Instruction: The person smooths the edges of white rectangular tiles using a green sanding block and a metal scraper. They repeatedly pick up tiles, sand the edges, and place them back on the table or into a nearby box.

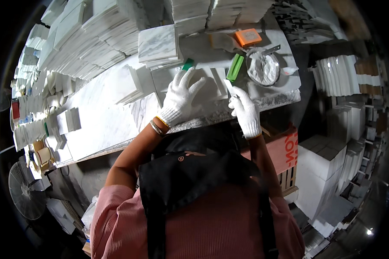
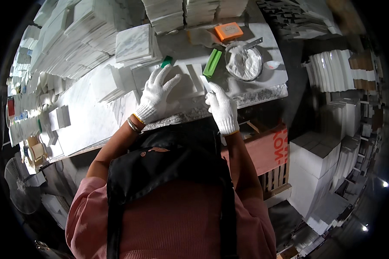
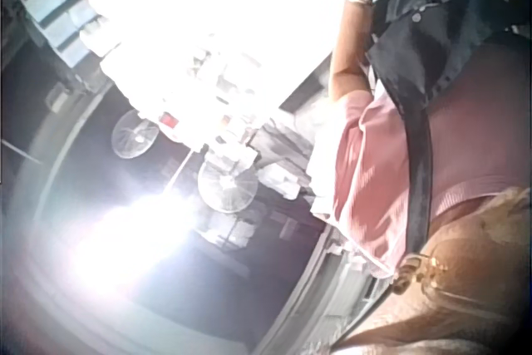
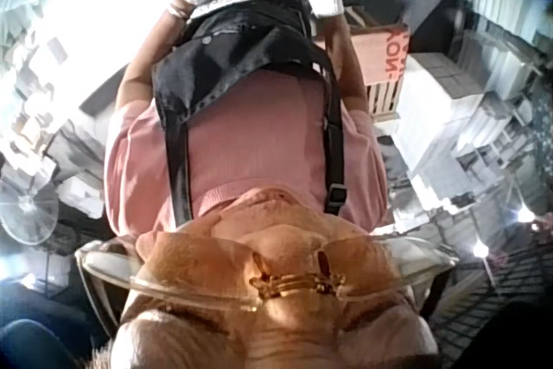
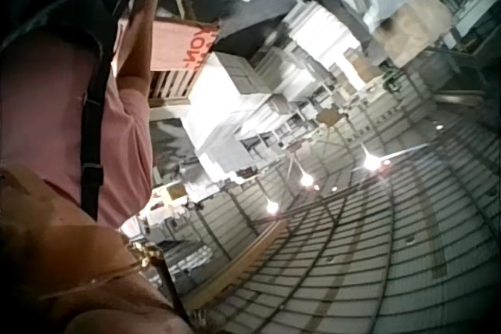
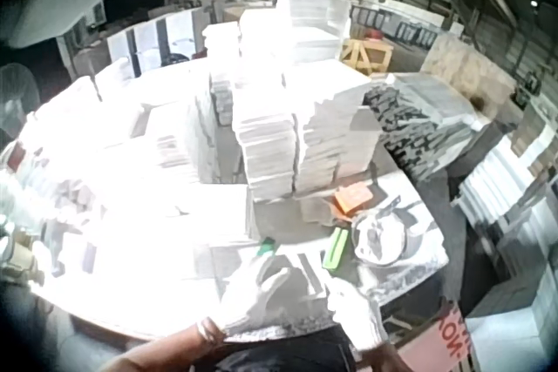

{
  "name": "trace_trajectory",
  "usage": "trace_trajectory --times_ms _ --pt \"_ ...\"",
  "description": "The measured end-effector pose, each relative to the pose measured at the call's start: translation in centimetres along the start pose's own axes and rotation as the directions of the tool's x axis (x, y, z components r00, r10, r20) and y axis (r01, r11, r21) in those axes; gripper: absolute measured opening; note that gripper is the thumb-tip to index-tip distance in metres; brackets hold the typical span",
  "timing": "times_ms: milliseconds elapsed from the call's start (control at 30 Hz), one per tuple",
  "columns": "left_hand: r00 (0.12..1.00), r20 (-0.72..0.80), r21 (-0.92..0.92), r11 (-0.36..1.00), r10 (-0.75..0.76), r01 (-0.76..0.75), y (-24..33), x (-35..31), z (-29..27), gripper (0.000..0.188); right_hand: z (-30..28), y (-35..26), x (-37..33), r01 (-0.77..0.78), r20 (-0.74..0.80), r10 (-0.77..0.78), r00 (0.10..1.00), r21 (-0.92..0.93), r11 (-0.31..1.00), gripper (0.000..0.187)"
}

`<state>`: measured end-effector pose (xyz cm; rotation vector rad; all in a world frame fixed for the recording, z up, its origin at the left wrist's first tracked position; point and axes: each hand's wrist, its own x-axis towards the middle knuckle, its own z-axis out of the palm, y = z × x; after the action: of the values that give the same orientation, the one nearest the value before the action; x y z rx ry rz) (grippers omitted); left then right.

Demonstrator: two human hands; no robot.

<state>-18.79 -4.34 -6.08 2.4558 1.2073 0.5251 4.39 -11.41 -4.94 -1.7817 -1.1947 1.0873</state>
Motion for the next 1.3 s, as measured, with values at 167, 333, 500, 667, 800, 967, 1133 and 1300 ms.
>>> trace_trajectory --times_ms 167,333,500,667,800,967,1133,1300 --pt "0.990 -0.121 -0.216 0.971 0.073 -0.098 -1.4 0.4 -1.3 0.063 -1.4 -1.1 0.1 -0.047 0.061 0.035 0.998 0.199 0.979 0.027" --pt "0.990 0.058 -0.775 0.619 -0.130 0.126 -1.0 1.2 -3.8 0.046 -2.3 -1.9 0.6 -0.037 0.061 0.016 0.998 0.358 0.933 0.019" --pt "0.989 0.114 -0.815 0.560 -0.096 0.149 0.5 1.8 -5.6 0.048 -3.8 -2.9 1.1 0.067 0.041 -0.084 0.996 0.323 0.944 0.015" --pt "0.986 0.168 -0.746 0.653 -0.003 0.129 -0.2 2.9 -4.8 0.041 -5.8 -6.4 1.2 0.019 0.128 -0.040 0.991 0.166 0.986 0.020" --pt "0.982 0.186 -0.731 0.667 -0.004 0.142 -1.2 3.4 -3.5 0.033 -6.4 -7.8 2.9 0.237 0.272 -0.258 0.927 0.108 0.966 0.024" --pt "0.989 0.151 -0.723 0.681 -0.009 0.116 -1.3 3.5 -3.1 0.029 -5.7 -9.5 5.9 0.473 0.474 -0.419 0.774 0.004 0.881 0.028" --pt "0.999 0.048 -0.711 0.702 -0.012 0.043 -1.9 3.3 -1.9 0.029 -3.6 -9.9 8.2 0.721 0.573 -0.572 0.587 -0.047 0.692 0.025" --pt "0.995 0.074 -0.672 0.734 -0.061 0.095 -1.5 3.1 -2.1 0.027 -4.6 -10.2 8.0 0.716 0.661 -0.483 0.574 -0.119 0.688 0.027"
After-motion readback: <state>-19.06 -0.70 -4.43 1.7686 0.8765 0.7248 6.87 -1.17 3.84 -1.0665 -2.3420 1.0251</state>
